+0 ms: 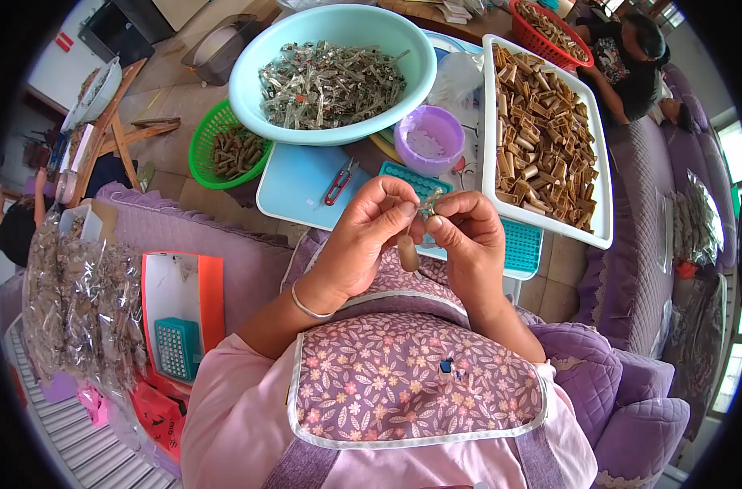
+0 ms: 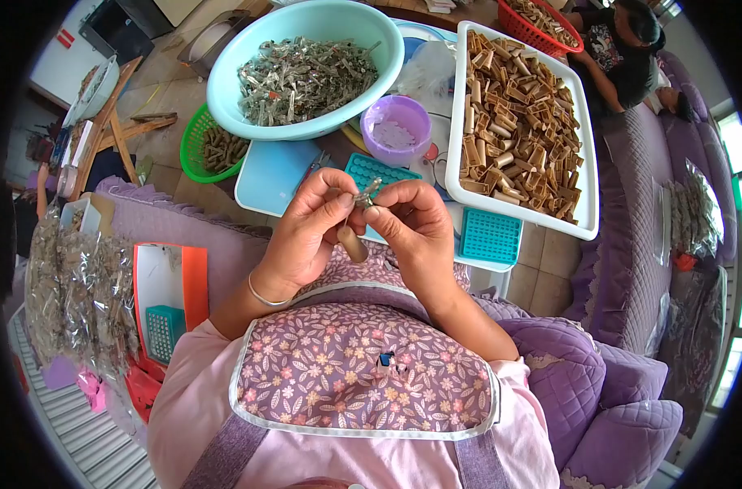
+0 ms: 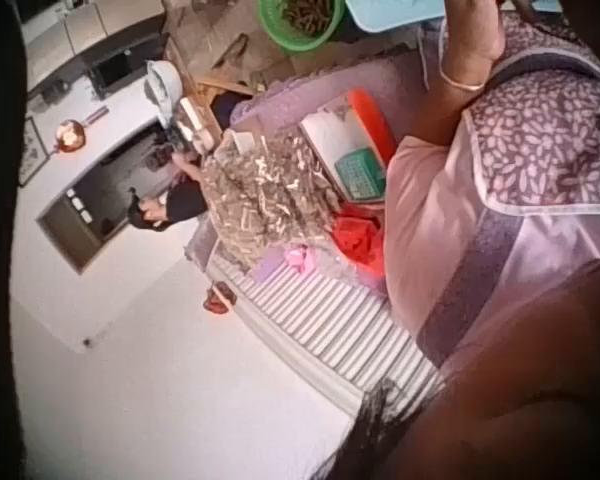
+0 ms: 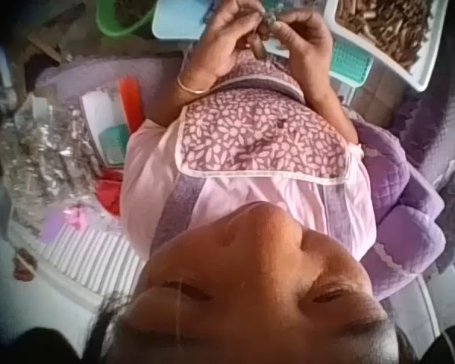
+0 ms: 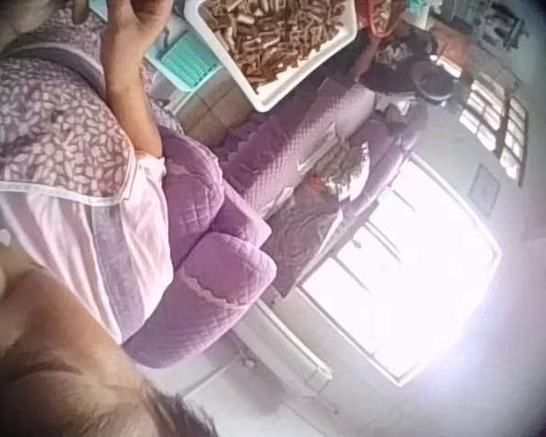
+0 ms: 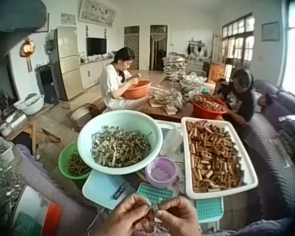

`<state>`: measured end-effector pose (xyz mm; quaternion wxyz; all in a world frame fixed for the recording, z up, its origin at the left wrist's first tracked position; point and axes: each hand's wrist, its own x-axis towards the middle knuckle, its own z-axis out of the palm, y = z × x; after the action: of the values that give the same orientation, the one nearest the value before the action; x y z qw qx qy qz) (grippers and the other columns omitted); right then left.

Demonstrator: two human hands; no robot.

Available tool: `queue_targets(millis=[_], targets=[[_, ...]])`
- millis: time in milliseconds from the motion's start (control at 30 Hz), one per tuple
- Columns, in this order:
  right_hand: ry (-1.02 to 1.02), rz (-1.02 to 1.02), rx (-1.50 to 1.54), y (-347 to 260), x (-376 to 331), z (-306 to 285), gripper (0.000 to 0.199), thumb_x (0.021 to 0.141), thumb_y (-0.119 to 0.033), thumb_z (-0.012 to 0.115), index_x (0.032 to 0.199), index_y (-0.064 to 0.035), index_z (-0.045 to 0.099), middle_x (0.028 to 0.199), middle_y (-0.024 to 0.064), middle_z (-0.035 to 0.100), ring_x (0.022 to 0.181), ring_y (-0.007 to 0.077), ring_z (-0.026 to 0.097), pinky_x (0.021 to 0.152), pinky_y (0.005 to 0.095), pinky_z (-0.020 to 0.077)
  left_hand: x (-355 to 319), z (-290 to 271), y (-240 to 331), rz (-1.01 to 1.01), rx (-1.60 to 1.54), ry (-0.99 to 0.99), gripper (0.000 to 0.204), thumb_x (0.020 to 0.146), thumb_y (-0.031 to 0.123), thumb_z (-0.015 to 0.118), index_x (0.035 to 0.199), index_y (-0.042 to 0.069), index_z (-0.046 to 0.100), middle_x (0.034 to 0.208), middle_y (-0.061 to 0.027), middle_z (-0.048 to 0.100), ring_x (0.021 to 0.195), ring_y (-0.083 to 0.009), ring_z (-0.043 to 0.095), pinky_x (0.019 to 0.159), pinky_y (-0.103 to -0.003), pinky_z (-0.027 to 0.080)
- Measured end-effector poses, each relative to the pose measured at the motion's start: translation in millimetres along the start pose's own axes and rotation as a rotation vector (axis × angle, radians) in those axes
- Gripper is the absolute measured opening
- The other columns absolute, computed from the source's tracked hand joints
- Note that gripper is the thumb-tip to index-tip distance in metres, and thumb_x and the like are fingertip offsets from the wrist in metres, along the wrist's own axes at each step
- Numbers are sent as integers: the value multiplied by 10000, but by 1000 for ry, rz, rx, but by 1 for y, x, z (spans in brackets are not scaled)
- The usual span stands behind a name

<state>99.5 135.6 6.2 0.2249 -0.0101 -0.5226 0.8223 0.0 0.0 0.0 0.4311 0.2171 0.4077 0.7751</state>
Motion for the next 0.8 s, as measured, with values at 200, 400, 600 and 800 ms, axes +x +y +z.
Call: queue_targets(millis=[200,400,600,800], targets=[[111,-18,-117,-8,0,7,130,876,34,633,960,4,538,887,66,635,814,152,654,711,260,545,-2,16,4,-62,-147,75,289,947,148,577,1209,43,514,992,-56,631,818,-122,605,640,-204,486],[105,-278,-865,-13,4,-1,130,802,27,705,894,-12,622,829,75,634,691,131,605,575,285,490,-1,11,-1,-40,-14,105,298,900,98,645,1178,25,569,969,-26,632,833,-97,595,696,-194,473],[111,-387,-1095,-13,3,4,143,774,-8,738,880,-25,644,781,48,606,643,127,574,548,264,451,6,5,-5,316,698,178,216,851,41,689,1056,-2,637,1063,-39,571,793,-52,563,657,-162,445],[167,128,-491,-12,1,-3,101,834,-22,702,899,-6,626,783,10,626,695,56,570,593,210,464,5,7,1,341,867,227,132,821,-35,675,947,-1,659,1111,-44,547,595,15,417,518,-151,364]])
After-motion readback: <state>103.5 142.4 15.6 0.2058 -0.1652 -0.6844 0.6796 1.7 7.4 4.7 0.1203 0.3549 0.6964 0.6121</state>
